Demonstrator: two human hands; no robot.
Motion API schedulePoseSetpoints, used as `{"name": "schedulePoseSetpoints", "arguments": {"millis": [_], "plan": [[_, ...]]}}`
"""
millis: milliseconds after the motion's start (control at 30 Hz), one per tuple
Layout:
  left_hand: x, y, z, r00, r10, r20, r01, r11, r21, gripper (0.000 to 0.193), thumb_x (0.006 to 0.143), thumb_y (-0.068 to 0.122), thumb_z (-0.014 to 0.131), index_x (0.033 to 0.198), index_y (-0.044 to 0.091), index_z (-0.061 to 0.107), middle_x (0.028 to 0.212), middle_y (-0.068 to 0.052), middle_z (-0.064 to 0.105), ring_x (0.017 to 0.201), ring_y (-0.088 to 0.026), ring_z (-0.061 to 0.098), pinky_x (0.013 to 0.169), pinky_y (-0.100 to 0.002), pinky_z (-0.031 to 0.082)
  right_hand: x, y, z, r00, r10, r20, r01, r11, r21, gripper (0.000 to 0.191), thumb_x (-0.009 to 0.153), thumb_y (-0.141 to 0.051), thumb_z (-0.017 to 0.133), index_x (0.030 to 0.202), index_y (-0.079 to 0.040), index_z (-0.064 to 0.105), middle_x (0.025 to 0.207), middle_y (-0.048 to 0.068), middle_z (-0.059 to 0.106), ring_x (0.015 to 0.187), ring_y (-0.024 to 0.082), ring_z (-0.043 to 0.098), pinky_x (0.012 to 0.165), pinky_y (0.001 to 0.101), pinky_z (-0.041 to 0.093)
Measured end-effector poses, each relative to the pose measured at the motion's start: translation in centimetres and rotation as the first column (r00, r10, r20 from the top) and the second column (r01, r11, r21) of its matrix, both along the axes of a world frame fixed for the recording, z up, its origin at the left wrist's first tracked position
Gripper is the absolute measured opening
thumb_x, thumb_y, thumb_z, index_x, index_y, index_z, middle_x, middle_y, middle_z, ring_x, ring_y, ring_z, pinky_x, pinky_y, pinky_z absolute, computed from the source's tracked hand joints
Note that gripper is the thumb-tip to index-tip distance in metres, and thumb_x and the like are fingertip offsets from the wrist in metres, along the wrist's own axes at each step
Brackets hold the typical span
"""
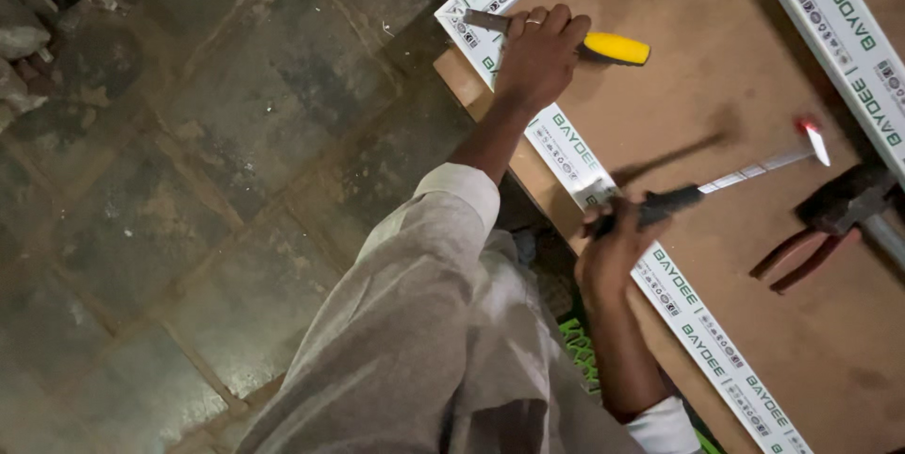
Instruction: The person assembles a rectangular frame from white printed profile strips on a wooden workbench. They hold a strip in place with one hand while tapping the joints with a small mallet held in the other hand, working around the frame corners and repositioning the strips as they fit the pieces together.
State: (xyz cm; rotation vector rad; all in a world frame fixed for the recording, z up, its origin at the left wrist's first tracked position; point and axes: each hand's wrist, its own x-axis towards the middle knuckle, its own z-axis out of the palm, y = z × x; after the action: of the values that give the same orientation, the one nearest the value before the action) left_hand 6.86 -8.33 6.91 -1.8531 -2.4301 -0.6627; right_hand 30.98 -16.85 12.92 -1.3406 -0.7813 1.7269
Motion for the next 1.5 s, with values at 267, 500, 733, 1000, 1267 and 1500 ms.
{"name": "schedulePoseSetpoints", "arguments": {"millis": [267,500,733,1000,1267,1500], "plan": [[0.1,0.1,-0.3,0.999,0.006,-0.041,-0.005,1.000,0.030,0.035,0.084,0.012,0.064,0.117,0.019,0.058,0.110,-0.005,0.057,0.108,-0.028,0.056,0.099,-0.049,0.039,1.2,0.7,0.9,0.984,0.162,0.079,-0.159,0.986,-0.039,0.021,0.106,-0.014,0.053,0.125,-0.010,0.045,0.079,0.005,0.054,0.056,0.014,0.053,0.046,0.0279,0.039],[0.1,0.0,-0.3,0.999,0.032,-0.040,-0.031,0.999,0.029,0.034,0.084,0.012,0.064,0.117,0.019,0.058,0.108,-0.004,0.057,0.109,-0.027,0.057,0.101,-0.048,0.039,-0.1,-0.4,0.2,0.982,0.187,0.007,-0.185,0.977,-0.103,0.017,0.104,-0.018,0.053,0.118,-0.014,0.044,0.074,0.004,0.052,0.049,0.015,0.049,0.041,0.0292,0.037],[0.1,-0.1,0.1,0.999,0.034,-0.019,-0.033,0.999,0.029,0.037,0.081,0.015,0.067,0.117,0.018,0.057,0.109,-0.004,0.056,0.109,-0.027,0.056,0.099,-0.049,0.037,1.5,0.5,0.3,0.998,0.059,0.026,-0.059,0.998,0.017,0.021,0.110,-0.021,0.056,0.122,-0.012,0.042,0.080,0.004,0.054,0.058,0.014,0.053,0.048,0.0287,0.041],[0.0,0.0,0.8,0.999,0.036,0.011,-0.036,0.998,-0.043,0.035,0.081,0.017,0.070,0.114,0.018,0.057,0.110,-0.004,0.056,0.110,-0.028,0.056,0.101,-0.049,0.037,1.0,0.1,0.4,0.905,0.400,0.149,-0.387,0.916,-0.105,0.028,0.101,-0.016,0.059,0.121,-0.010,0.040,0.078,0.006,0.055,0.058,0.017,0.056,0.047,0.0302,0.043],[0.1,-0.3,1.1,0.999,0.038,0.020,-0.039,0.999,0.022,0.035,0.081,0.014,0.069,0.113,0.017,0.056,0.110,-0.005,0.055,0.110,-0.028,0.056,0.103,-0.050,0.037,0.0,-0.1,0.3,0.988,-0.086,-0.125,0.081,0.996,-0.042,0.023,0.105,-0.022,0.052,0.120,-0.017,0.035,0.082,0.005,0.056,0.064,0.017,0.060,0.050,0.0309,0.048],[0.1,0.0,1.0,0.998,0.064,-0.006,-0.064,0.998,-0.016,0.032,0.082,0.016,0.069,0.110,0.019,0.055,0.109,-0.004,0.055,0.110,-0.027,0.055,0.104,-0.050,0.037,2.0,0.8,-0.4,0.970,0.224,-0.097,-0.235,0.963,-0.128,0.021,0.109,-0.018,0.057,0.124,-0.011,0.045,0.083,0.005,0.053,0.064,0.017,0.051,0.053,0.0317,0.044]]}}
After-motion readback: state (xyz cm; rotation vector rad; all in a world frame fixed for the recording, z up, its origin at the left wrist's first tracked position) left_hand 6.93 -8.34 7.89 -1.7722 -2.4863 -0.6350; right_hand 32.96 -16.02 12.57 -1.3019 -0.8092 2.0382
